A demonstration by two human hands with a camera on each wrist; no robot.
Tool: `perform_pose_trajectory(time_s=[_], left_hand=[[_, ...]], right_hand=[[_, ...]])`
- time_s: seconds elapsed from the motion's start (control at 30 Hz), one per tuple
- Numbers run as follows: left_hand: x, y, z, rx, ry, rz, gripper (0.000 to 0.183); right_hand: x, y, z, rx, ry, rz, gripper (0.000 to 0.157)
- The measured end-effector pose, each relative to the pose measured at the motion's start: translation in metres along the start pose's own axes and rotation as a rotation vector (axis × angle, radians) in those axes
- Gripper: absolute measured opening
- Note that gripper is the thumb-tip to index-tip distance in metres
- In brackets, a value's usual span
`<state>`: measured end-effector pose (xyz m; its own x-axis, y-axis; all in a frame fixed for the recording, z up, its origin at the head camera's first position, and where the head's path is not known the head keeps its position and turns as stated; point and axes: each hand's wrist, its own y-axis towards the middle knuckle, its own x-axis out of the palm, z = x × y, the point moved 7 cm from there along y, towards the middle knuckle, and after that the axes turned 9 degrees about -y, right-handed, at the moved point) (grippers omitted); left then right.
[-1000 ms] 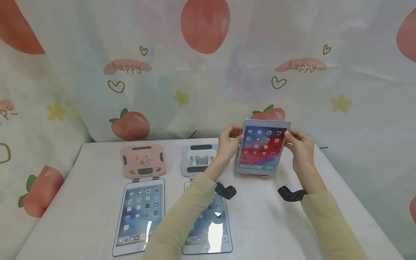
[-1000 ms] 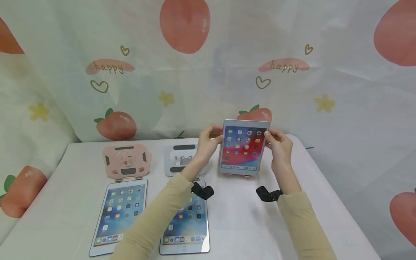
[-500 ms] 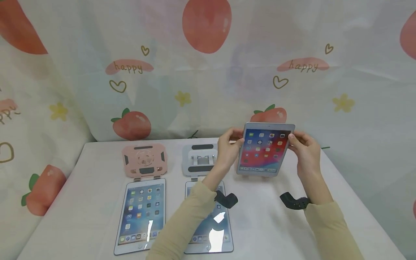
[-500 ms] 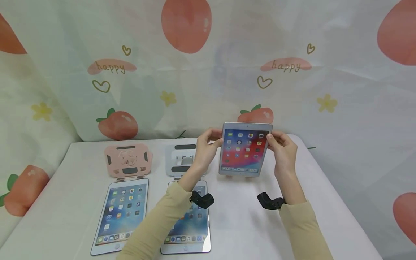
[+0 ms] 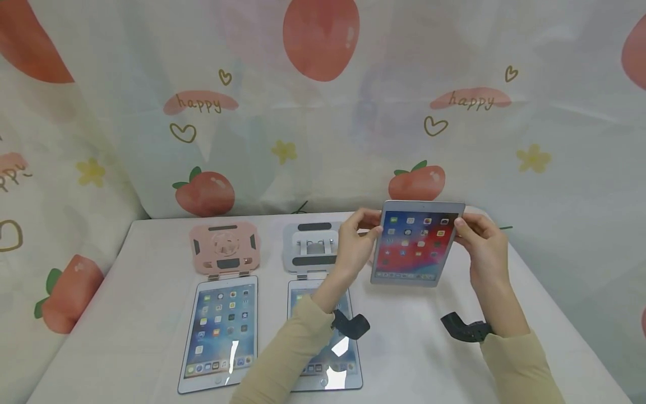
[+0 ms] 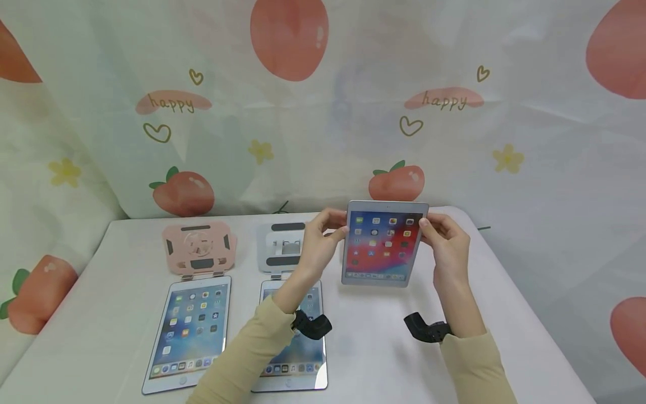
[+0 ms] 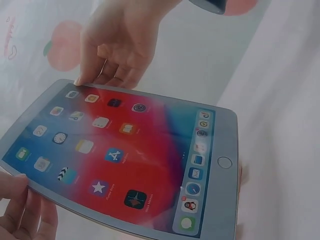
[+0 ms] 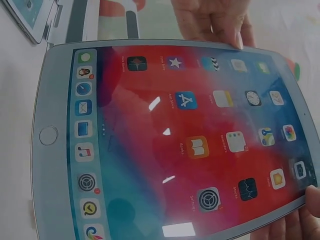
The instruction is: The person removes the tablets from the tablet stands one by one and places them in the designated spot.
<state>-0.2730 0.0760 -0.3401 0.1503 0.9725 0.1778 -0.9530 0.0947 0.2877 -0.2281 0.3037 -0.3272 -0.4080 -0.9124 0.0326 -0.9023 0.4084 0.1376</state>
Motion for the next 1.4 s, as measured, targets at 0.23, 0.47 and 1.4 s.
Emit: perform_pose_trajectory(time_s=[0.23,0.47,1.4], left_hand=[[-0.001,-0.014,-0.007,-0.047,-0.005,-0.014,0.018],[-0.002,-0.027,-0.016,-0.127,0.023,-0.019,0.018],[-0.007,-0.071,-0.088,-0.563,-0.204,0.014,0.024]], right_hand=[[-0.005,-0.01,0.007,0.006,-0.011,-0.039,0.01],[-0.01,-0.019,0.016,0.033,-0.057,-0.075,0.01],[-0.039,-0.012,0.106,0.146,-0.427,-0.272,0.015]])
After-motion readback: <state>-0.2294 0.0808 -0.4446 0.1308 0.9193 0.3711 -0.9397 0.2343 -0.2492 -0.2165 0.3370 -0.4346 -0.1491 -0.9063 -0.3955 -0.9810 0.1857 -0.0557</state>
